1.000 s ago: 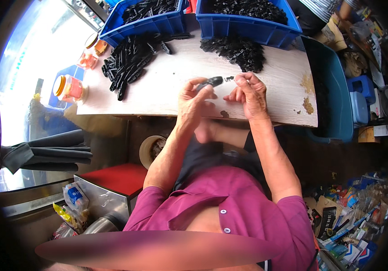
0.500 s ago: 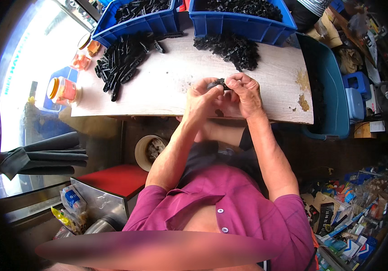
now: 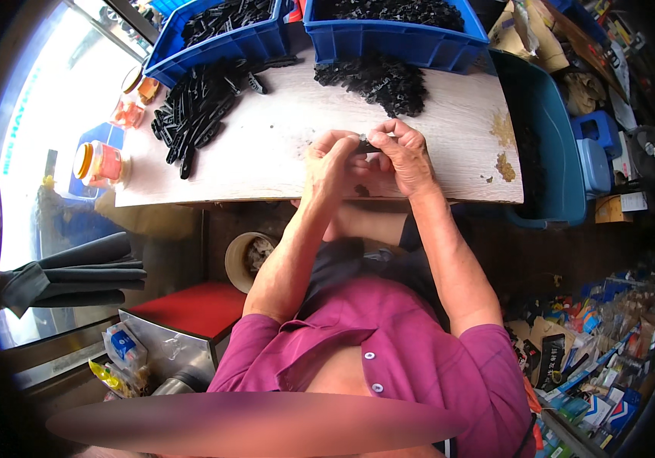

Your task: The person assembles plastic components by hand, repeatedly picking up pieces from the table, attaching them together, and placing the assembled items onto the table.

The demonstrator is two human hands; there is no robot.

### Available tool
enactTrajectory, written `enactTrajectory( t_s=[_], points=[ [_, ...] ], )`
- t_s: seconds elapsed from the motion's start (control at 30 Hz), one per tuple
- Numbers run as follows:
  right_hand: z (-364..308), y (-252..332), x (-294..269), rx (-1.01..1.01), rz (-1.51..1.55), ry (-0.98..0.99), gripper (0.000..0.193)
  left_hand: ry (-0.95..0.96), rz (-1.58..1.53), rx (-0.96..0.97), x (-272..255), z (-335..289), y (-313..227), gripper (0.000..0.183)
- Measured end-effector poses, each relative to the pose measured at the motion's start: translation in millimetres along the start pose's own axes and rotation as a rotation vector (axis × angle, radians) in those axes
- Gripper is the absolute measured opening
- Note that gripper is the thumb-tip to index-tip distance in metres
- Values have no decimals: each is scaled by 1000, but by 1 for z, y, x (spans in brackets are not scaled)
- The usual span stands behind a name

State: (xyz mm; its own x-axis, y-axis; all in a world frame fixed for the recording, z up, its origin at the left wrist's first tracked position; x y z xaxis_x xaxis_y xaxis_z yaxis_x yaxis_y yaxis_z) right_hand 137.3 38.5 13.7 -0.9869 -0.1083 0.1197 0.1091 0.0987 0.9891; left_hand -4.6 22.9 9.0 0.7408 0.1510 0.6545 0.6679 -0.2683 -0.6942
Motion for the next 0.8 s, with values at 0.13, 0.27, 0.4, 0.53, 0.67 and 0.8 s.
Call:
enactTrajectory(
  t_s=[0.13, 0.27, 0.4, 0.53, 0.67, 0.8],
  points=[
    [1, 0, 3, 7, -66, 1, 12, 7, -32, 65, -3, 0, 1, 13],
    [2, -4, 1, 9, -69, -15, 13, 9, -59, 40, -2, 0, 0, 10],
    [-2, -6, 3, -62, -39, -15, 13, 62, -16, 16, -4, 0, 0, 15],
    [-2, -9, 1, -92, 35, -55, 12, 207, 36, -11, -5, 1, -2, 24],
    [-4, -8, 1, -100, 109, -100, 13, 203, 48, -17, -2, -2, -8, 22],
    [-4, -6, 2, -84, 101, -51, 14, 210, 75, -22, -1, -2, -7, 21]
  ],
)
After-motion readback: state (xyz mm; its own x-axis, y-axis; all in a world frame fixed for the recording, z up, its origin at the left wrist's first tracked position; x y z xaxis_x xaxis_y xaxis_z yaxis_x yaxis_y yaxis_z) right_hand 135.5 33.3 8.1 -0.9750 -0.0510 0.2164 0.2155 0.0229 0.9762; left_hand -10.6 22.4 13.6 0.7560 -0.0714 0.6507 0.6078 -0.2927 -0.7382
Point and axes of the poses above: each hand's wrist, its own z-axis towards the middle knuckle, its own x-axis out of the palm, y = z × x, the point moved 5 cm from there along z, towards the middle knuckle, and after that the axes turned 13 degrees about -z, right-handed, at the moved point
